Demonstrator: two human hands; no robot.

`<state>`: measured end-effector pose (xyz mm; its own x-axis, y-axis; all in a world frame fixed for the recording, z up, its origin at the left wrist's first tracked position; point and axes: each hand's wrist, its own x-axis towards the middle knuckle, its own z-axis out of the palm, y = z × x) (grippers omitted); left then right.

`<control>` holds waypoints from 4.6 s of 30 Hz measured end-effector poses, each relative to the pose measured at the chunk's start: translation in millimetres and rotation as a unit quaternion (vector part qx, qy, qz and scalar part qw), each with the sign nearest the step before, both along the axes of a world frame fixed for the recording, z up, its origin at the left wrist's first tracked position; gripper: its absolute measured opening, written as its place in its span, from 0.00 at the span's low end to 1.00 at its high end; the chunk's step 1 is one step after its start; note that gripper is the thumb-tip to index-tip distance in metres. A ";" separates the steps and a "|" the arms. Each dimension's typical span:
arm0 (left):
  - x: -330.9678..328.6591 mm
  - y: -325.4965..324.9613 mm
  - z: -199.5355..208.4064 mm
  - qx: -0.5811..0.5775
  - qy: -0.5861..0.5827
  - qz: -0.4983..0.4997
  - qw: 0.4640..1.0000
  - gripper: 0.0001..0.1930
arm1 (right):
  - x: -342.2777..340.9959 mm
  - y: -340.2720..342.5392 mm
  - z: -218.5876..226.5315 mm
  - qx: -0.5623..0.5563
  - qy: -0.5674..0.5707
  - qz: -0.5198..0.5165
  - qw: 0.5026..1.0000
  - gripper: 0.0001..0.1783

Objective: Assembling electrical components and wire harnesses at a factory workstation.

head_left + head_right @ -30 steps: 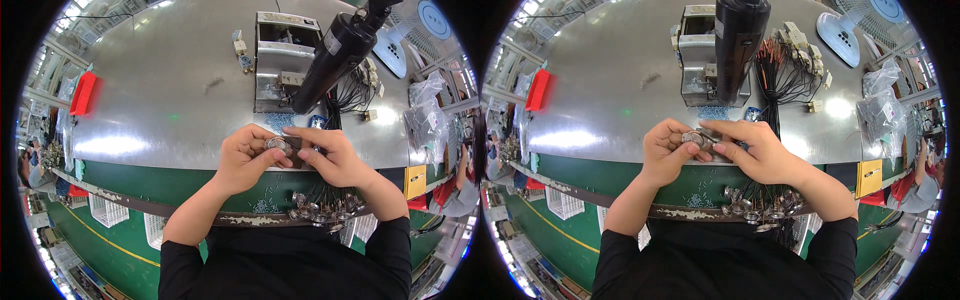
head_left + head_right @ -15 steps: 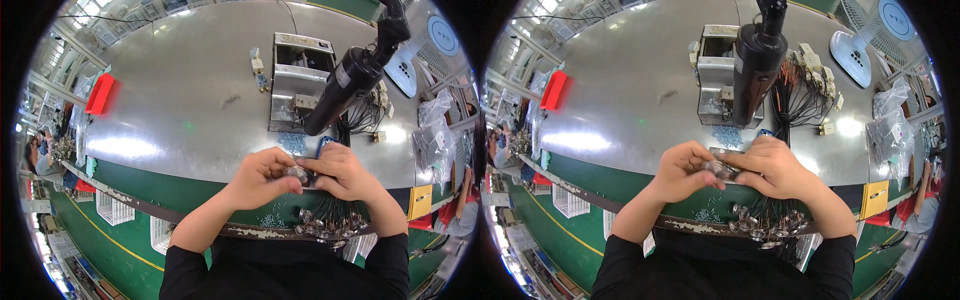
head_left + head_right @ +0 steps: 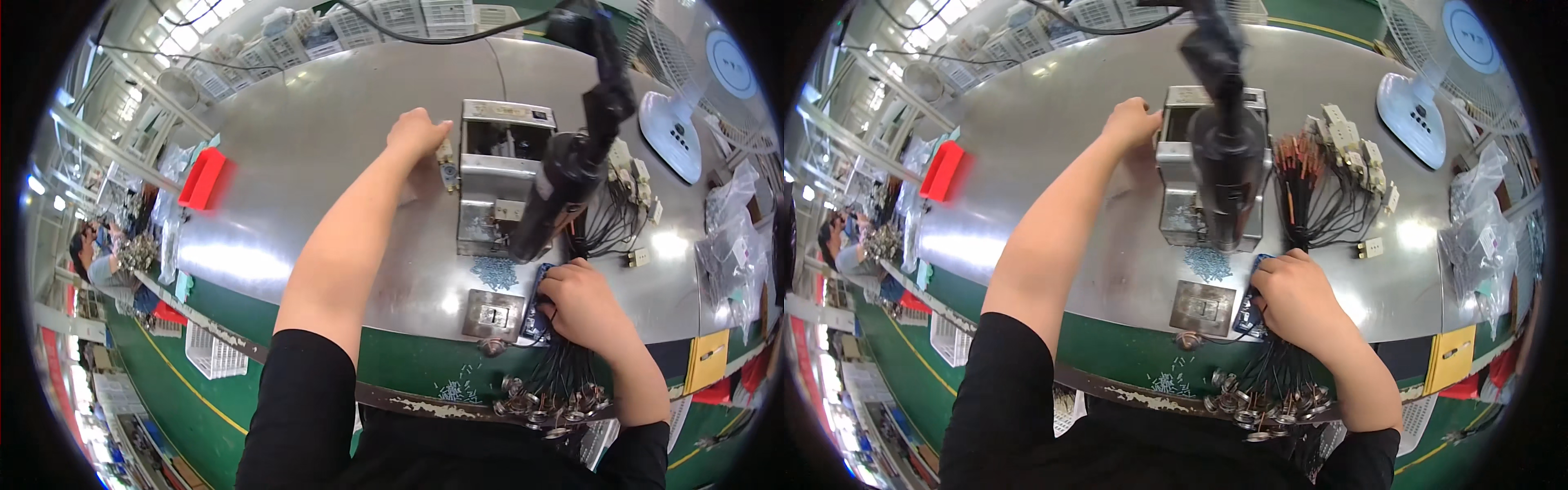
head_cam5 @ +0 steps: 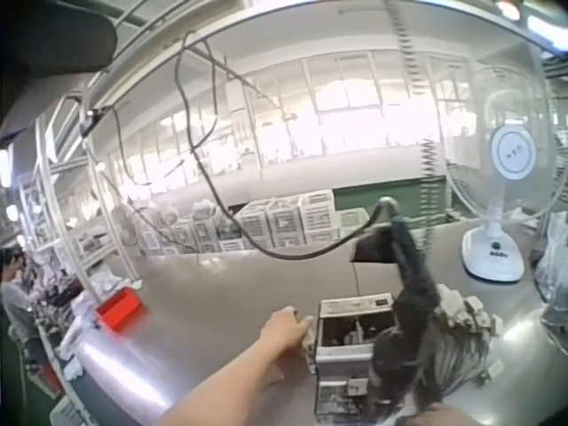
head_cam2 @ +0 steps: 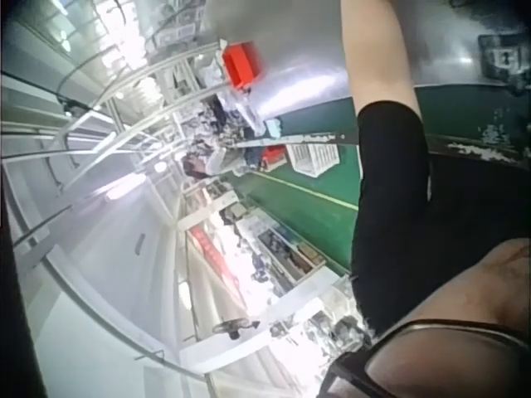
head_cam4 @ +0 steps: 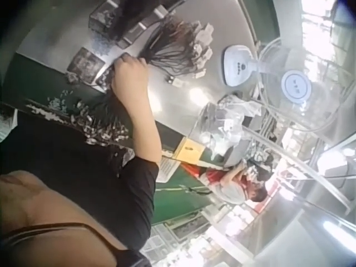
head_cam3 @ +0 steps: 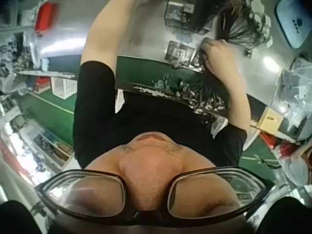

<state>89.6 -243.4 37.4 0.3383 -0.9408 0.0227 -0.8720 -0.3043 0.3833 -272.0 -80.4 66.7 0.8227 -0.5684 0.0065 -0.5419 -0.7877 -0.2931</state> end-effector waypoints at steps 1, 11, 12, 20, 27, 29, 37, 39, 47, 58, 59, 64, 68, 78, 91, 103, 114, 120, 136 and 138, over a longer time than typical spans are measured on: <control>4.0 -8.4 -2.9 0.003 0.000 -0.005 1.000 0.24 | -0.1 0.0 -1.0 0.011 -0.016 -0.001 1.000 0.10; 40.9 21.4 14.0 -0.198 0.504 0.048 0.839 0.21 | 0.7 -7.4 -13.3 0.025 -0.046 0.012 0.999 0.10; 48.9 42.9 22.3 -0.191 0.587 0.024 0.786 0.21 | 2.7 -6.5 -11.6 0.024 -0.040 0.013 0.999 0.11; -13.4 238.0 32.2 -0.215 0.484 -0.112 0.841 0.27 | 3.8 -5.4 -7.1 0.052 -0.036 -0.008 0.998 0.15; -76.2 287.2 -0.7 -0.192 0.393 -0.211 0.874 0.27 | 10.1 -2.4 -5.3 0.045 -0.043 0.022 0.998 0.10; -81.0 292.5 -3.3 -0.215 0.399 -0.215 0.865 0.26 | 7.7 -1.0 -6.7 0.030 -0.065 0.003 0.997 0.08; -71.9 291.3 -9.5 -0.270 0.402 -0.243 0.841 0.20 | 7.2 4.7 1.4 0.023 -0.074 0.002 0.997 0.06; -72.6 290.6 -11.3 -0.279 0.392 -0.257 0.839 0.19 | 5.7 3.7 2.7 0.067 -0.152 0.008 0.986 0.06; -81.9 288.0 -19.4 -0.322 0.362 -0.287 0.826 0.13 | -13.7 -1.8 -4.3 0.043 -0.216 0.025 0.975 0.08; -84.4 291.0 1.8 -0.105 0.491 -0.213 0.838 0.17 | -12.3 4.2 -4.4 0.026 -0.276 0.044 0.960 0.11; -84.5 290.9 -0.1 -0.087 0.485 -0.205 0.846 0.16 | -12.0 5.4 -3.4 0.019 -0.278 0.052 0.959 0.11; -90.8 275.6 -1.1 -0.116 0.288 -0.309 0.899 0.18 | -10.4 0.2 2.1 0.013 -0.270 0.098 0.958 0.12; -100.1 268.0 -16.1 -0.180 0.233 -0.345 0.891 0.17 | -7.9 3.0 3.2 0.030 -0.264 0.100 0.959 0.14; -97.2 270.5 -32.7 -0.274 0.165 -0.346 0.882 0.15 | 4.9 12.5 5.6 0.033 -0.260 0.102 0.960 0.11; -81.5 265.8 -27.9 -0.266 0.070 -0.414 0.868 0.12 | 8.2 23.9 6.9 0.012 -0.258 0.046 0.965 0.16; -24.5 233.1 14.3 -0.224 0.117 -0.072 0.965 0.13 | 3.6 14.6 29.0 0.112 -0.270 0.052 0.955 0.09; -27.3 138.0 -23.5 -0.134 -0.128 -0.196 0.963 0.04 | 8.3 18.3 24.7 0.187 -0.276 0.111 0.936 0.11; -27.3 132.0 -25.3 -0.149 -0.037 -0.168 0.974 0.07 | 8.6 16.5 29.2 0.192 -0.295 0.138 0.926 0.09; -40.4 208.5 17.7 -0.116 0.280 -0.169 0.938 0.08 | -5.1 21.9 28.6 0.282 -0.305 0.091 0.905 0.11; -48.9 223.5 5.4 -0.331 0.174 -0.214 0.903 0.12 | -2.6 19.3 29.3 0.287 -0.298 0.066 0.908 0.11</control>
